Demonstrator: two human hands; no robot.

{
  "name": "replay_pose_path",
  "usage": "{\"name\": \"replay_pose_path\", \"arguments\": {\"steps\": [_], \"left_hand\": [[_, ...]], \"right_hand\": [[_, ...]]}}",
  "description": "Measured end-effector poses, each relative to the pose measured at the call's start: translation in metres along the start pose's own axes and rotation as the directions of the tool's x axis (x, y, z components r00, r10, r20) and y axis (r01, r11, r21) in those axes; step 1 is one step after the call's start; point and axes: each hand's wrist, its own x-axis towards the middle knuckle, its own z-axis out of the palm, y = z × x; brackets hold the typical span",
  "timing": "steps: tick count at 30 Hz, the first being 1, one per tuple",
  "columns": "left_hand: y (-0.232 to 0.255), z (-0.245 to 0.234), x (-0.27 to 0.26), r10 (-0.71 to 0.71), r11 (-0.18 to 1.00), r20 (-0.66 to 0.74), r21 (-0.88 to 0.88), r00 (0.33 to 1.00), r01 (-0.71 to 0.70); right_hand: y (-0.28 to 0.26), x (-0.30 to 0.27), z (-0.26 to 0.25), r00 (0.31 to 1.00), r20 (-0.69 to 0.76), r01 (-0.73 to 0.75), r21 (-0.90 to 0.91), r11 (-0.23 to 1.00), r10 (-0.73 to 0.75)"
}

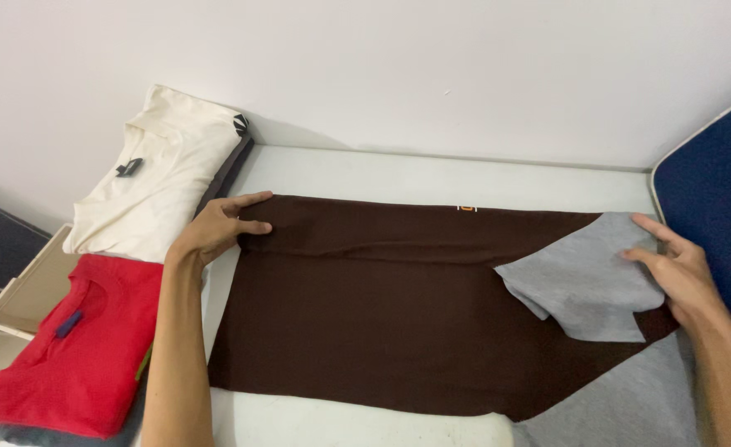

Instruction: The person folds a brown t-shirt with grey sleeves on a white table. They fold the sleeves inward, fold the shirt in half lengthwise, and then fold it into a compact square. The folded shirt is placed on a stack of other folded clothes. The person then reaches into a blue suitcase and pulls out a blue t-shirt.

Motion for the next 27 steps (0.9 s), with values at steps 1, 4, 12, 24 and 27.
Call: {"name": "replay_pose_path", "arguments": {"steps": [1, 4, 12, 24, 27], "left_hand": [[0.000, 0.001, 0.001, 0.016, 0.999, -0.027, -0.049, 1.000, -0.017], [-0.008, 0.005, 0.011, 0.202, 0.977, -0.054, -0.050, 0.978, -0.205], [-0.025, 0.013, 0.031, 0.152, 0.984, -0.137, -0.073, 0.979, -0.163], [-0.019, 0.018, 0.022, 0.411, 0.876, -0.276, 0.384, 0.869, -0.293], [-0.011, 0.024, 0.015, 0.511, 0.811, -0.360, 0.503, 0.781, -0.299]], "right_hand": [[0.001, 0.001, 0.001, 0.999, -0.038, -0.004, -0.068, 0.998, 0.001], [0.012, 0.009, 0.001, 0.963, -0.074, 0.238, -0.234, 0.943, -0.261], [0.026, 0.019, -0.002, 0.986, -0.001, 0.164, -0.098, 0.982, -0.165], [0.041, 0.029, 0.001, 0.936, -0.003, 0.328, -0.356, 0.875, -0.352], [0.029, 0.014, -0.001, 0.923, -0.009, 0.299, -0.609, 0.735, -0.384]]}}
